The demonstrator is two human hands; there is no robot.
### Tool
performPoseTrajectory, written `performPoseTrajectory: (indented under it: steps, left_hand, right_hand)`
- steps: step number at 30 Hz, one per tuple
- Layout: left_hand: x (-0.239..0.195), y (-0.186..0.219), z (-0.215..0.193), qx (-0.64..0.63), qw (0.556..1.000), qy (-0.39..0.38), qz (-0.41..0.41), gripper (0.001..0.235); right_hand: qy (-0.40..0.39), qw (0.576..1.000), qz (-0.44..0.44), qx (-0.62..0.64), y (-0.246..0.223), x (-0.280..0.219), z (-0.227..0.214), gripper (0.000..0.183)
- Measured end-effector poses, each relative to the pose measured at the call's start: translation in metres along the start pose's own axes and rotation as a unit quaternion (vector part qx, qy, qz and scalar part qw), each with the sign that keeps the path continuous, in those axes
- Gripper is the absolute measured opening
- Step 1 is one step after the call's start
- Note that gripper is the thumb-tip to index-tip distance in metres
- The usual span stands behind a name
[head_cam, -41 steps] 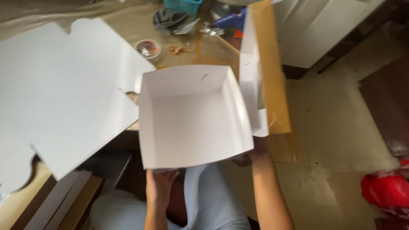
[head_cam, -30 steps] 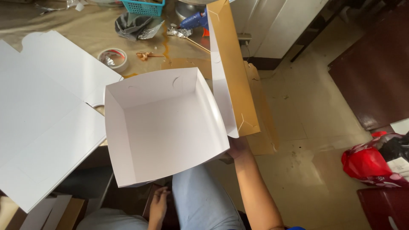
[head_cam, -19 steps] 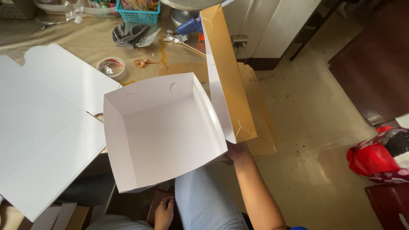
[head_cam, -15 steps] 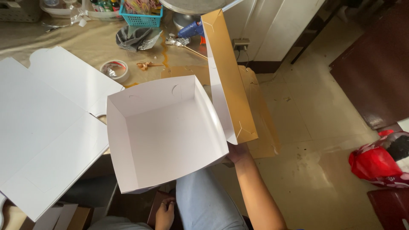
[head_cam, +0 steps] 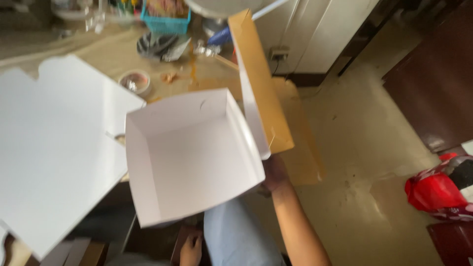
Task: Folding and assembling cardboard cake boxes for bakery storage.
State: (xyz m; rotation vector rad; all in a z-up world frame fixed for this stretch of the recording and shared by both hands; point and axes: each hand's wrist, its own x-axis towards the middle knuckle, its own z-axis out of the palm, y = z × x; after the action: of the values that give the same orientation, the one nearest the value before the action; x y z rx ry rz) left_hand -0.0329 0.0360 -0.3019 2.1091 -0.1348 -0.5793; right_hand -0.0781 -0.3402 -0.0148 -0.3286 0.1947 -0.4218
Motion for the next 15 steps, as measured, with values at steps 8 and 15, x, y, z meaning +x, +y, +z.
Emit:
performPoseTrajectory:
  steps: [8, 15]
  left_hand:
    - [0.067, -0.015, 0.036, -0.043, 0.995, 0.053, 0.077, 0.020]
    - [0.046, -0.059, 0.035, -0.070, 0.995, 0.036, 0.068, 0.018]
  right_hand:
    - [0.018, 0.999, -0.036, -0.009, -0.006, 0.000, 0.050, 0.048]
    - [-0.002, 1.000, -0.016, 0.016, -0.007, 0.002, 0.026, 0.047]
